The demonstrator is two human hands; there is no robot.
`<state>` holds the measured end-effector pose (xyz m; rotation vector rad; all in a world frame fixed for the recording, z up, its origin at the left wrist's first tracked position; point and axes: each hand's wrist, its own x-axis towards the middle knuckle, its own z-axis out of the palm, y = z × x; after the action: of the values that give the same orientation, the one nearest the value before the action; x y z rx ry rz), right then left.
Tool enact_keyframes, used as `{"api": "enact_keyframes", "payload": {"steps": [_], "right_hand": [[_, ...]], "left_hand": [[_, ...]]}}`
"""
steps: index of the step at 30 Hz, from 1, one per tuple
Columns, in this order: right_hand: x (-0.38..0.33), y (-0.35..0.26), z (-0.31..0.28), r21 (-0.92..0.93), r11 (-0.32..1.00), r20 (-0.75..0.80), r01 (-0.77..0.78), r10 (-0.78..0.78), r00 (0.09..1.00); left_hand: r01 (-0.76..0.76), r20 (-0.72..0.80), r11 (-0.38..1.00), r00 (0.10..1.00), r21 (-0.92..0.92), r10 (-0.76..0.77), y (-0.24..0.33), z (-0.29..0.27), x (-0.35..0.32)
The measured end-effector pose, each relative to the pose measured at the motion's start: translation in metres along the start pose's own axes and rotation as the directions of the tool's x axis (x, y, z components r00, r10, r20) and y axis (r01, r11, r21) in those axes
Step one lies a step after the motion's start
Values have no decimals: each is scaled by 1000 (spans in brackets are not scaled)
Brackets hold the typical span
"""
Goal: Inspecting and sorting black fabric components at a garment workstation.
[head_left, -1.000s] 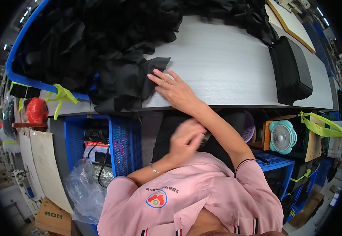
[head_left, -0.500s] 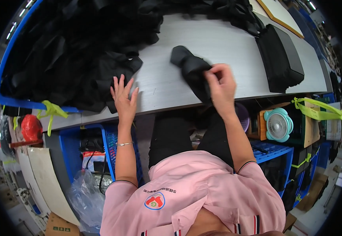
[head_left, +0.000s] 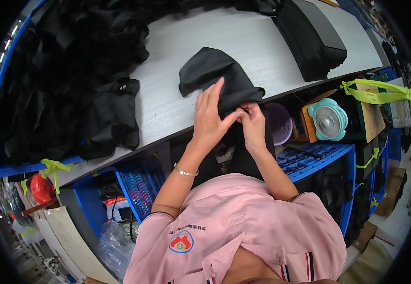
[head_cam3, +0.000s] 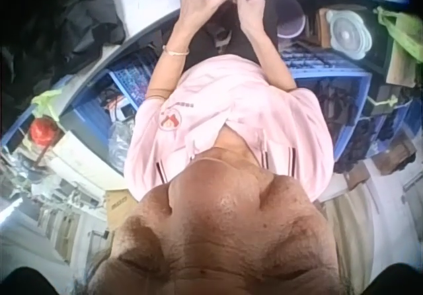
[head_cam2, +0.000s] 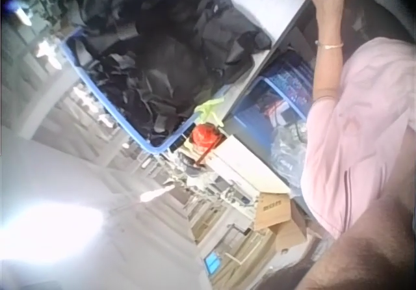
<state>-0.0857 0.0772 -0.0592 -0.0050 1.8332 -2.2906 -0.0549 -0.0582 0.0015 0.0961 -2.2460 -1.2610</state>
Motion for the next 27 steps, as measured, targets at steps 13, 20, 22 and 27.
{"api": "enact_keyframes", "payload": {"steps": [13, 20, 22, 27], "right_hand": [[-1, -12, -48, -762, 163, 642, 627, 61, 764], [48, -12, -3, -339, 911, 440, 237, -70, 895], [38, -13, -10, -77, 994, 359, 77, -44, 932], [81, -13, 5, 386, 906, 237, -173, 84, 968]], "left_hand": [[-315, 226, 942, 915, -116, 334, 46, 18, -11], [-113, 329, 953, 922, -279, 206, 57, 20, -53], [-66, 393, 902, 885, -427, 250, 59, 20, -67], [213, 455, 821, 888, -530, 63, 57, 17, -78]]}}
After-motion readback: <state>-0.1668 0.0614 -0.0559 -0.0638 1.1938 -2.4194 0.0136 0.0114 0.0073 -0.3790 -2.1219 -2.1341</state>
